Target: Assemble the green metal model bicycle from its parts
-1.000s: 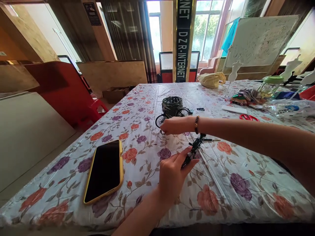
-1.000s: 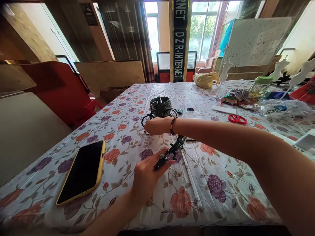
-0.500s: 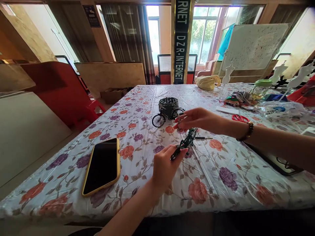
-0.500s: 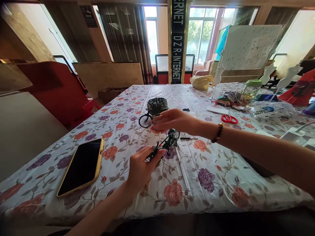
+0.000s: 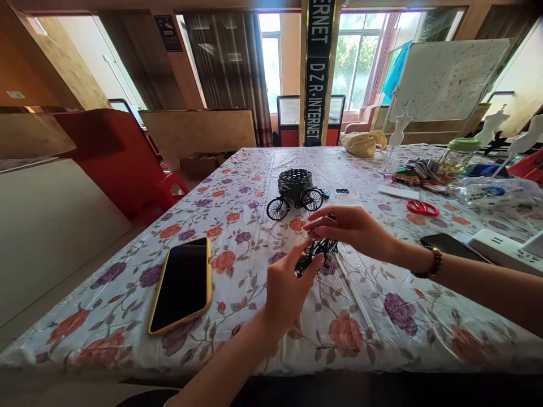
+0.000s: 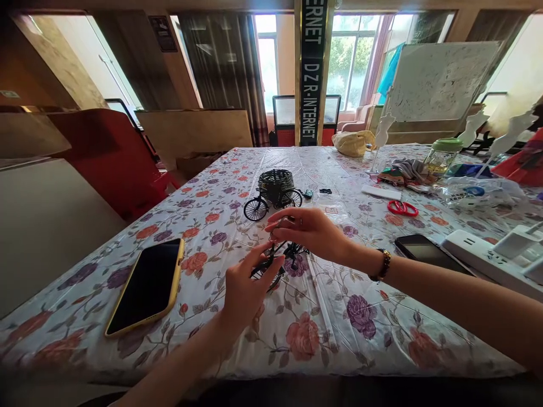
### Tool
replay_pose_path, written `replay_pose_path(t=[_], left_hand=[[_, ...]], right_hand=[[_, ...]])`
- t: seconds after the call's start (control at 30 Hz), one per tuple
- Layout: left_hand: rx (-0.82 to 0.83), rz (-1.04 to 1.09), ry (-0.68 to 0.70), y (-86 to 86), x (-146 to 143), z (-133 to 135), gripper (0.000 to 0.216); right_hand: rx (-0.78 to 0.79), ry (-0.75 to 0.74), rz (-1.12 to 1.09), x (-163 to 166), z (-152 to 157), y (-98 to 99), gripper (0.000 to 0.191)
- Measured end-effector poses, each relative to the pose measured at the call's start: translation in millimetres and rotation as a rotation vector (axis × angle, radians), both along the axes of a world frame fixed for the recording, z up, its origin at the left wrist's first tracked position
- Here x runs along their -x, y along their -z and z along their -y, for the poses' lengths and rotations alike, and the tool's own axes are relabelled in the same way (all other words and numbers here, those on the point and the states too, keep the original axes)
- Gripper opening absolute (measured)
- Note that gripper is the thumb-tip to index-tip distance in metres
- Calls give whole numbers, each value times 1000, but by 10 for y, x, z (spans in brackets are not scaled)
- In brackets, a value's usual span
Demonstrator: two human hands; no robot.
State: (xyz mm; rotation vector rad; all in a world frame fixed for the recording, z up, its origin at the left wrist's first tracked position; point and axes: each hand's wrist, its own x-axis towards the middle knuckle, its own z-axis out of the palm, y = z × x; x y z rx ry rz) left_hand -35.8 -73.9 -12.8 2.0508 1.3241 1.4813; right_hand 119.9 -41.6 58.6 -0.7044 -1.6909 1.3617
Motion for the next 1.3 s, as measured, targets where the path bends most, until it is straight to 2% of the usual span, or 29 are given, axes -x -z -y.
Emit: replay_pose_path(t=[0.1,0.33,0.8,1.0,1.3], left_hand=[[6,-1,4,-5,-1,3,21],[-3,-25,-6,-14,-4,-2,13],[-70,-86,1,-19,10,-5,22],[-113,-95,50,-6,18,-6,19],[-150,-97,78,28,19,-8,22]], right_hand=[[-56,55,18,15,34,44,19],[-135,96,29,49,110,108,17],[-239,107,176,18,189,210,22],[-389,140,159,19,171,313,25],[-814,163,356,-31,190,329,31]])
